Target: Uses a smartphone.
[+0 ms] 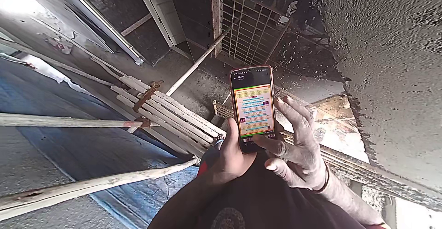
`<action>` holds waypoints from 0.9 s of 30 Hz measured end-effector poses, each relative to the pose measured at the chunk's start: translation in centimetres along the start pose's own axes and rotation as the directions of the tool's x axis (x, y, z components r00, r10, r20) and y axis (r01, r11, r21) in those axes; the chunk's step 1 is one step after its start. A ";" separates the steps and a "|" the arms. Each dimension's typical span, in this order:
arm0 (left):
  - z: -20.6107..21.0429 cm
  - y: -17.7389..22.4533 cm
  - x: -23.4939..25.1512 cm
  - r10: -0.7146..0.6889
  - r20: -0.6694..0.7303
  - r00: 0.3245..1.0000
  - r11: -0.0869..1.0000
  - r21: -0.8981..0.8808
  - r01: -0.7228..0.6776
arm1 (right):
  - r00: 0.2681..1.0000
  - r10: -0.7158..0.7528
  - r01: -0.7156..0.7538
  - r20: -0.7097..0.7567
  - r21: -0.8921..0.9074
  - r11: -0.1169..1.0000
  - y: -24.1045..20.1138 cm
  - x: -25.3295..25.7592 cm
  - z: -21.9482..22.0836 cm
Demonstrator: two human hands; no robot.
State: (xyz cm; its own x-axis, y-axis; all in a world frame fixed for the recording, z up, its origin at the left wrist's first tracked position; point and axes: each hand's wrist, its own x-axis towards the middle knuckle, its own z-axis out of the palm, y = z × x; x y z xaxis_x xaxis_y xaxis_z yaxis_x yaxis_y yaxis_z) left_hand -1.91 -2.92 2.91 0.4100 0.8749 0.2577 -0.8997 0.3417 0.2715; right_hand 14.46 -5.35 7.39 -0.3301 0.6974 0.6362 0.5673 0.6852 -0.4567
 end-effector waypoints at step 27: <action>0.2 -1.5 -0.5 -0.123 0.082 0.989 0.992 -0.024 0.125 | 0.976 0.042 -0.066 -0.214 -0.106 0.992 0.2 -2.5 -3.0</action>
State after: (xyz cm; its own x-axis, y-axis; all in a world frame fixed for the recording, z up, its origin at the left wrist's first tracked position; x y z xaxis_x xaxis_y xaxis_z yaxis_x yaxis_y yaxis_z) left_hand -0.77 -3.98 2.60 0.5283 0.7953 0.2972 -0.8446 0.4567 0.2794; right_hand 17.66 -7.59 7.63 -0.1368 0.6646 0.7346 0.6646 0.6114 -0.4294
